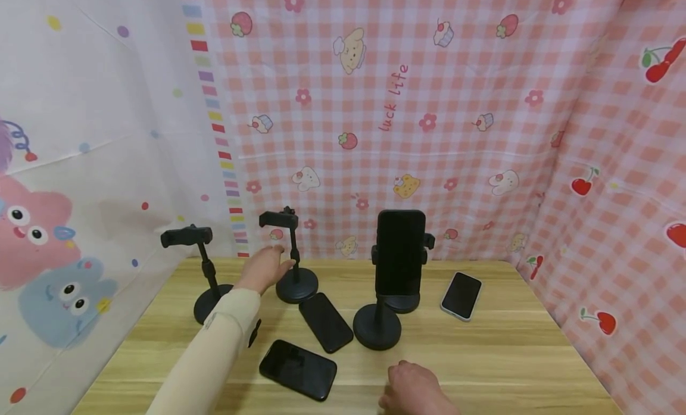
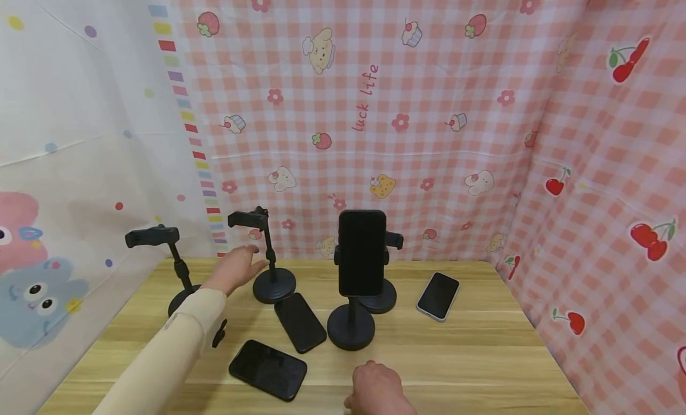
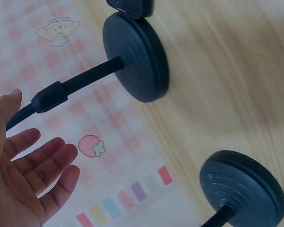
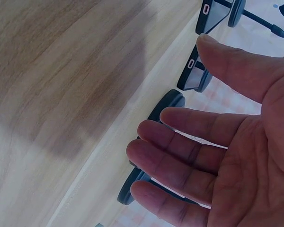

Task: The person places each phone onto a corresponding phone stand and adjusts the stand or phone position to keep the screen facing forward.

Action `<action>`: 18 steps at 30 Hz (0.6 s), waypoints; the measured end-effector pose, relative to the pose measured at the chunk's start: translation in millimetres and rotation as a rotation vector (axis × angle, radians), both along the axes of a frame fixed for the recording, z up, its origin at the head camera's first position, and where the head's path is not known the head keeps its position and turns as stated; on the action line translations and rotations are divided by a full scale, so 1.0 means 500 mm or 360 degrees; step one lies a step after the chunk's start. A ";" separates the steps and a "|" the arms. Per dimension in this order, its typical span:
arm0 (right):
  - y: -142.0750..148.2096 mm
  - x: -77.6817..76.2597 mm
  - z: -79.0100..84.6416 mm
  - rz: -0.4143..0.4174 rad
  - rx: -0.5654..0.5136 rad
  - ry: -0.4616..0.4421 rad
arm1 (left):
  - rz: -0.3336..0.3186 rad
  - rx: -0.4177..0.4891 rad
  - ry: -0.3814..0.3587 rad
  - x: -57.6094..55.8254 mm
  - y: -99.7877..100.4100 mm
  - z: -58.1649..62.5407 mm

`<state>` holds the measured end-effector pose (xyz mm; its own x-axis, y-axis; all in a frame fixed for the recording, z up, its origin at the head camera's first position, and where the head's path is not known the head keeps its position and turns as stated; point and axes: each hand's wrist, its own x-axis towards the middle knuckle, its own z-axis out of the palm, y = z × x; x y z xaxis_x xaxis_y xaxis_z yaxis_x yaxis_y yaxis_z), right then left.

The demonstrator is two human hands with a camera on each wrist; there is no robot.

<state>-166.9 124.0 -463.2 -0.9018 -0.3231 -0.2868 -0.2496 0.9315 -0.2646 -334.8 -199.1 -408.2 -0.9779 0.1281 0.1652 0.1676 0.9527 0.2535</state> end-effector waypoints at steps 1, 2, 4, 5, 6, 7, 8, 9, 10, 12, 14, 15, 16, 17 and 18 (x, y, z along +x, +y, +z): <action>0.000 0.000 0.000 0.0004 0.0004 0.0004 | -0.0003 0.0006 0.0012 -0.002 0.002 0.003; 0.000 0.000 0.000 0.0005 0.0005 0.0006 | -0.0005 0.0012 0.0024 -0.005 0.003 0.005; 0.002 0.000 0.001 0.0011 -0.0008 0.0007 | -0.0007 0.0011 0.0047 -0.012 0.005 0.009; 0.003 0.000 0.000 0.0018 -0.0009 0.0007 | -0.0002 0.0015 0.0051 -0.015 0.007 0.010; 0.004 -0.001 0.000 0.0027 -0.0011 0.0013 | 0.0000 0.0027 0.0058 -0.019 0.007 0.011; 0.005 -0.001 0.000 0.0031 -0.0019 0.0008 | 0.0009 0.0034 0.0067 -0.022 0.008 0.012; 0.005 -0.002 0.000 0.0028 -0.0029 -0.0006 | 0.0018 0.0042 0.0072 -0.024 0.010 0.013; 0.006 -0.002 0.000 0.0029 -0.0037 -0.0018 | 0.0028 0.0049 0.0071 -0.026 0.011 0.014; 0.007 -0.003 -0.001 0.0030 -0.0037 -0.0026 | 0.0041 0.0061 0.0065 -0.028 0.013 0.015; 0.008 -0.003 -0.001 0.0033 -0.0037 -0.0029 | 0.0057 0.0088 0.0062 -0.032 0.016 0.016; 0.009 -0.004 -0.001 0.0023 -0.0034 -0.0046 | 0.0077 0.0112 0.0040 -0.035 0.020 0.019; 0.009 -0.004 -0.001 0.0023 -0.0031 -0.0045 | 0.0078 0.0122 0.0033 -0.037 0.022 0.019; 0.009 -0.004 -0.002 0.0022 -0.0028 -0.0040 | 0.0080 0.0135 0.0025 -0.038 0.024 0.019; 0.009 -0.004 -0.002 0.0019 -0.0028 -0.0041 | 0.0080 0.0145 0.0017 -0.040 0.026 0.019; 0.009 -0.004 -0.002 0.0017 -0.0028 -0.0043 | 0.0075 0.0151 0.0011 -0.041 0.028 0.020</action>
